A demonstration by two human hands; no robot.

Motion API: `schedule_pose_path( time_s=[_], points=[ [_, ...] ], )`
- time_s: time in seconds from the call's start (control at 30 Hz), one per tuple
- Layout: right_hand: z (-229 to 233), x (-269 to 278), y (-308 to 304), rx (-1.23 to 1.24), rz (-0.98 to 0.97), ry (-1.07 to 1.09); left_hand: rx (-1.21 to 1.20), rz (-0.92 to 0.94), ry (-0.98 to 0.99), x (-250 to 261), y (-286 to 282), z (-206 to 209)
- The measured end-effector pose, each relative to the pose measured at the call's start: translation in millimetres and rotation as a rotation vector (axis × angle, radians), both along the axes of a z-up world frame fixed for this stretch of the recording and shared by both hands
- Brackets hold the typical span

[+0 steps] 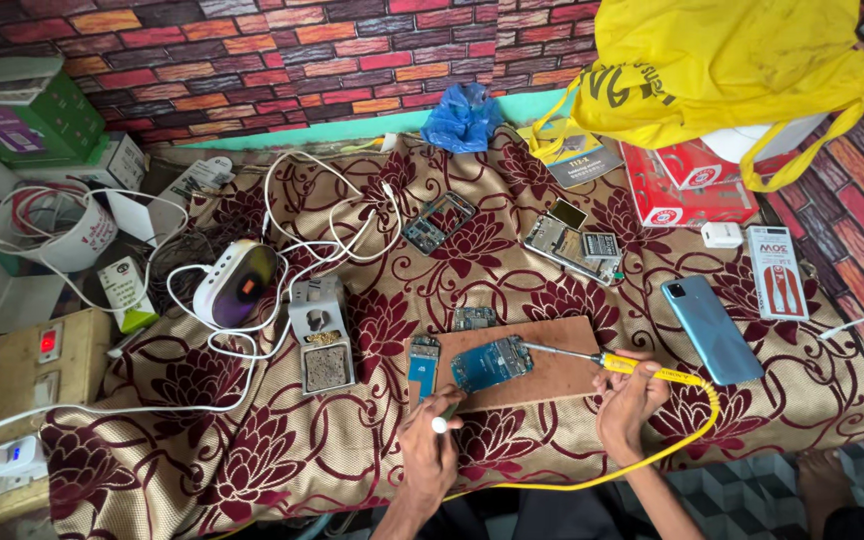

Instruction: The person solders a blue circuit board using a soldering iron and solder wire. They hold the board steady with one hand while applying solder to specific points with the other. The board remains on a wooden block throughout the process.

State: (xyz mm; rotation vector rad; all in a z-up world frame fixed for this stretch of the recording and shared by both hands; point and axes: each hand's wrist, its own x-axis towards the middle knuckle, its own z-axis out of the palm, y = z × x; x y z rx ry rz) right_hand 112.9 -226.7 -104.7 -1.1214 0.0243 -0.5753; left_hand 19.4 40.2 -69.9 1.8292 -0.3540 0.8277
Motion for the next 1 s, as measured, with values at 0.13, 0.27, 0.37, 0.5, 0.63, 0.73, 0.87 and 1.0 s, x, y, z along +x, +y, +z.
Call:
schedule_pose_path(
  time_s=[0.13, 0.27, 0.37, 0.5, 0.63, 0.73, 0.87, 1.0],
  points=[
    [4.4, 1.6, 2.3, -0.048, -0.012, -0.014, 0.014, 0.014, 0.021, -0.9, 1.3, 5.9],
    [2.0, -3.2, 1.2, -0.062, -0.029, 0.012, -0.021, -0.031, 0.025, -5.8, 1.4, -0.1],
    [2.5, -0.7, 0.6, -0.032, -0.017, -0.016, 0.016, 0.022, 0.014, 0.4, -0.9, -2.2],
    [2.1, -1.2, 0.7, -0.025, -0.012, -0.033, 0.022, 0.027, 0.005, -0.3, -0.9, -3.0],
    [3.7, 0.0, 1.9, -0.041, 0.000, -0.064, 0.018, 0.037, 0.033, 1.5, -1.1, -1.9],
    [0.0, -2.0, -0.9, -0.049, 0.003, -0.035, 0.044, 0.071, 0.049, 1.9, -2.9, -4.1],
    [-10.7, 1.2, -4.8, -0.033, -0.014, 0.020, 0.090, 0.098, 0.006, -0.5, 1.0, -7.1],
    [-15.3, 3.7, -3.3, 0.057, -0.069, 0.127, 0.125, 0.096, 0.036, -5.0, 7.8, -3.2]
  ],
)
